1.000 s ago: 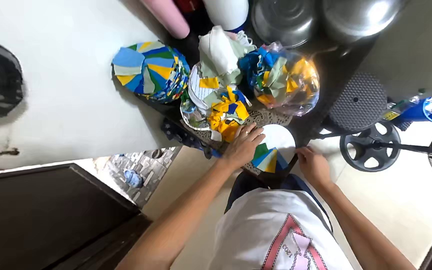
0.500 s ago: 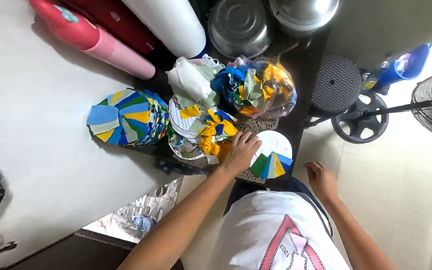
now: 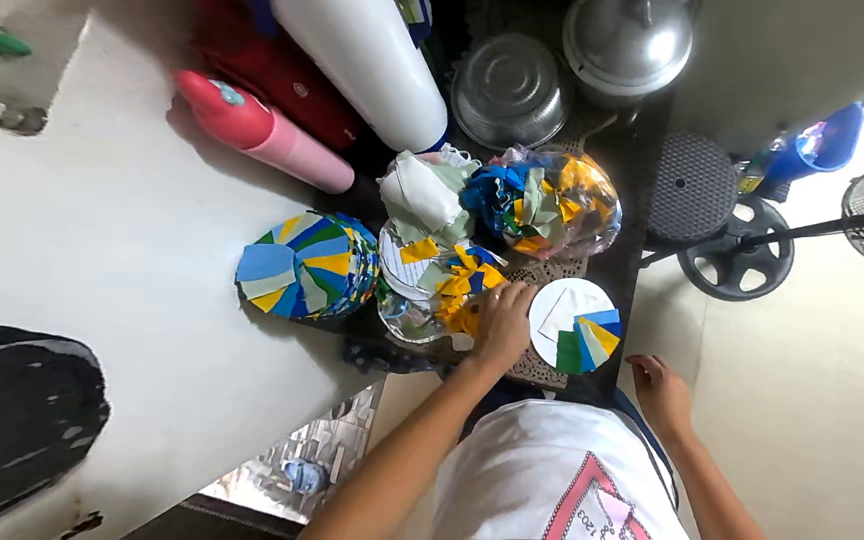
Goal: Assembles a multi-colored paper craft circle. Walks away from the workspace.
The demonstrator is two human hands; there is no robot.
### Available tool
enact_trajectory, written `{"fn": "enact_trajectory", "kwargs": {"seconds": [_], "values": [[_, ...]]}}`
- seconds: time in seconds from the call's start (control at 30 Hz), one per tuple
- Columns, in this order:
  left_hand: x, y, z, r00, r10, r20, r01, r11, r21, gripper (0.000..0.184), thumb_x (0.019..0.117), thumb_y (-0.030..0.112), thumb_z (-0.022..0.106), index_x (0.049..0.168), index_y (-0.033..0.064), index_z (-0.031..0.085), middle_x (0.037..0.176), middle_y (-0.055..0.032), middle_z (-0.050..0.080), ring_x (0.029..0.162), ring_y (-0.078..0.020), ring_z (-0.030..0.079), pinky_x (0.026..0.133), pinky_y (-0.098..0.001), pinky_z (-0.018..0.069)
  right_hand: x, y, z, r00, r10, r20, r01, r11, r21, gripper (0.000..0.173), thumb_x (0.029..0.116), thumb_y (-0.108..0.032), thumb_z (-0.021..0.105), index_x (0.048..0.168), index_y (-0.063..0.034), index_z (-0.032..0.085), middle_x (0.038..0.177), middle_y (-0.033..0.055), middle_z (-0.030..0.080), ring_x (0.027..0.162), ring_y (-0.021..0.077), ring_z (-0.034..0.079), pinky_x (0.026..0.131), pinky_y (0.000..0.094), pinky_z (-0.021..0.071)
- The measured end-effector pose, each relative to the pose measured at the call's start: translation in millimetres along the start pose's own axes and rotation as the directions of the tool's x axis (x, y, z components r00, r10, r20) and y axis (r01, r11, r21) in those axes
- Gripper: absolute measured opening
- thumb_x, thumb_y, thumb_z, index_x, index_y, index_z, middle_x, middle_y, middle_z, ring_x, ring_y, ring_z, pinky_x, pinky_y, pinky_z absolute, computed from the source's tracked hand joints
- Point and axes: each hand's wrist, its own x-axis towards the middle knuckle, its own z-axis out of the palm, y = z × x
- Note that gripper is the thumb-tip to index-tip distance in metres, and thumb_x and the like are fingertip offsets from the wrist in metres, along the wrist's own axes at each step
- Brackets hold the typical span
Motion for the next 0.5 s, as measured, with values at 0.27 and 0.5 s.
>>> {"fn": "enact_trajectory", "kwargs": {"seconds": [0.27,0.5], "values": [[106,-11,-87,0.924,-0.162,-0.347,0.048,0.948,-0.315,0.046,0.0951,0.009,0.065,0.140,0.0020,0.059,0.148,-0.0255,0.049,0.135,-0.0402,0.049,0.110,-0.0534,0.0433,-24,8,5,0.995,0.045,-0.087,-0.040,0.998,0.050,0.023,0.1009,-0.001,0.054,0.111,0.0022,0.075,0.106,0.0247,0.071,0.090,0.0412,0.070,0.080,0.0592,0.0553],[145,-11,-89,0.930,-0.283,-0.234,0.212,0.934,-0.289,0.035,0.0928,0.001,0.065,0.128,-0.0003,0.064,0.134,-0.0267,0.059,0.126,-0.0406,0.057,0.105,-0.0561,0.0457,-40,15,10,0.982,0.140,-0.125,-0.130,0.988,0.080,0.023,0.1010,-0.001,0.054,0.111,0.0025,0.075,0.106,0.0245,0.072,0.090,0.0402,0.071,0.081,0.0571,0.0555]]}}
